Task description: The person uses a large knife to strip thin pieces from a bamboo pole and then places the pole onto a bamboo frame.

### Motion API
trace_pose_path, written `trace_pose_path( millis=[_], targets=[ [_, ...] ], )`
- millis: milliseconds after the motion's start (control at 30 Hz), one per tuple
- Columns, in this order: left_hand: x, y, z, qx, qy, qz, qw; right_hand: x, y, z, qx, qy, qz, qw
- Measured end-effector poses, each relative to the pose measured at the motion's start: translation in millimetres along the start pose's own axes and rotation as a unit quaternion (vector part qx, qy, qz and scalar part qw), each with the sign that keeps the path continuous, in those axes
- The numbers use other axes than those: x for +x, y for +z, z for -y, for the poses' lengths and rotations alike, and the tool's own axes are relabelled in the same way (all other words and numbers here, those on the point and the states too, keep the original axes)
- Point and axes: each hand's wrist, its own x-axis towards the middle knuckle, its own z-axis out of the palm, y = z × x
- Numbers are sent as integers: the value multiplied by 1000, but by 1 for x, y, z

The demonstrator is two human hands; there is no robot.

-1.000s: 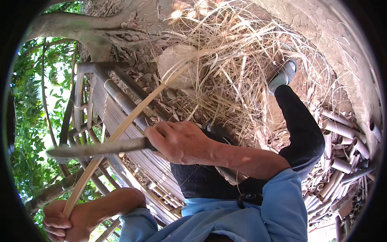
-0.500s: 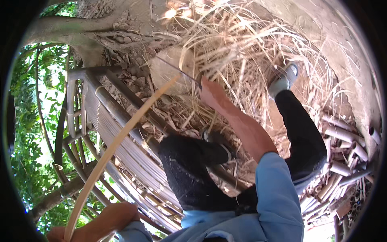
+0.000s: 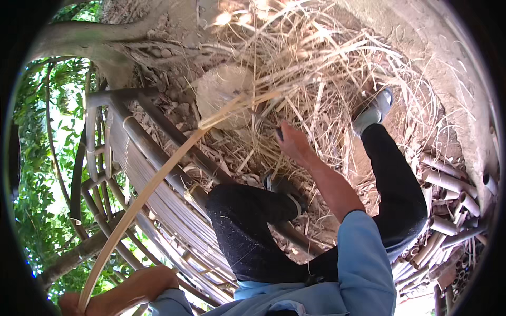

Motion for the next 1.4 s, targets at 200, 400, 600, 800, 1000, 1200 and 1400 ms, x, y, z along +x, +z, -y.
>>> trace_pose_path(
  millis=[200, 400, 600, 800, 1000, 1200, 1400],
  targets=[
    [29, -33, -10, -358, -267, 43, 894, -23, -29, 29, -10, 72, -32, 997],
    [-3, -6, -25, -182, -237, 77, 951, -85, -101, 204, 17, -72, -39, 997],
    [-41, 13, -40, 10, -179, -82, 980, -151, -126, 312, 106, -242, -56, 963],
    [-45, 12, -52, 0, -181, -75, 981, -168, -113, 330, 88, -309, -93, 942],
    [-48, -2, -56, 59, -158, -96, 981, -177, -100, 329, 25, -344, -54, 937],
    [-43, -7, -48, 85, -171, -102, 976, -149, -94, 310, 23, -316, -83, 945],
    [-38, -9, -35, 110, -171, -121, 972, -98, -69, 254, -29, -299, -127, 945]
  ],
)
